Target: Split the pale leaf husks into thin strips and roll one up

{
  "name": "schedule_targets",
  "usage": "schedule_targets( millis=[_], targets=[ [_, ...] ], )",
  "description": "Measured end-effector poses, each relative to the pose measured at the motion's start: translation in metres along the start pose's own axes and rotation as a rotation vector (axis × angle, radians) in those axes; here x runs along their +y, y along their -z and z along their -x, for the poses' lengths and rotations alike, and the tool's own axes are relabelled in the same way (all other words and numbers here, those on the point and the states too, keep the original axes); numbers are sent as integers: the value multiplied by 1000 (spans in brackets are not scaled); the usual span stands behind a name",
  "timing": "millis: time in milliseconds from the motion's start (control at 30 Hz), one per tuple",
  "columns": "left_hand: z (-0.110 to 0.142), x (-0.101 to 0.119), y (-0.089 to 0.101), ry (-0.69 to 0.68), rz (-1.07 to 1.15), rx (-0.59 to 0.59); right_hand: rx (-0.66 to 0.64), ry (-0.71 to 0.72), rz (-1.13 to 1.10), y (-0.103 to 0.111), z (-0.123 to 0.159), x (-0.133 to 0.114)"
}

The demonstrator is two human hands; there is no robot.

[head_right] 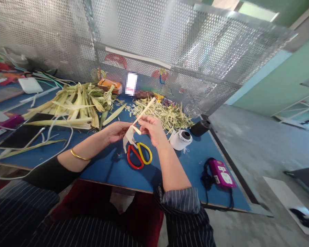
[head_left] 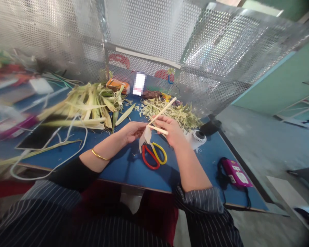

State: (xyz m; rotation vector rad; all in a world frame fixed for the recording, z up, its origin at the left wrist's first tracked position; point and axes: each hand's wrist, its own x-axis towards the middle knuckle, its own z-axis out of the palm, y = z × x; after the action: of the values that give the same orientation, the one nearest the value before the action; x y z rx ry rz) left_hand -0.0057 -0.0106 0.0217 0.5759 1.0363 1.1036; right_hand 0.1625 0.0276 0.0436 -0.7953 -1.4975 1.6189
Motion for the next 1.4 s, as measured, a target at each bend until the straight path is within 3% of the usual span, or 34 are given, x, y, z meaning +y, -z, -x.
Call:
schedule_targets(
  millis=[233,433,533,600,667,700,800,867,1000,1167,1233,1333,1400],
  targets=[
    [7,-2,-3,27,-35,-141,164,191,280,-6,0,2],
    [21,2,-8,47,-61,-305,239,163,325,-9,-2,8],
    [23,2,-10,26,-39,-253,244,138,390,-6,-3,10],
    [20,2,-10,19,12,-169,237,248,498,-3,-1,3],
    [17,4,-9,11,79,-85,152,413,620,0,5,-8],
    [15,5,-8,9,110,-51,39,462,668,0,10,-15],
    [11,6,-5,15,162,-2,-334,461,751,-4,22,-30],
    [10,5,-3,10,168,-18,-405,445,766,-8,27,-34],
    [10,0,-4,-78,78,-36,-297,432,665,-11,27,-32],
    [23,1,-13,-185,-237,-136,113,367,400,-7,22,-29],
    [30,1,-16,-193,-337,-214,207,363,345,-8,19,-26],
    [33,-2,-19,-169,-408,-274,141,318,361,-13,15,-19],
    [31,-4,-18,-130,-341,-259,91,317,416,-14,14,-16]
  ],
)
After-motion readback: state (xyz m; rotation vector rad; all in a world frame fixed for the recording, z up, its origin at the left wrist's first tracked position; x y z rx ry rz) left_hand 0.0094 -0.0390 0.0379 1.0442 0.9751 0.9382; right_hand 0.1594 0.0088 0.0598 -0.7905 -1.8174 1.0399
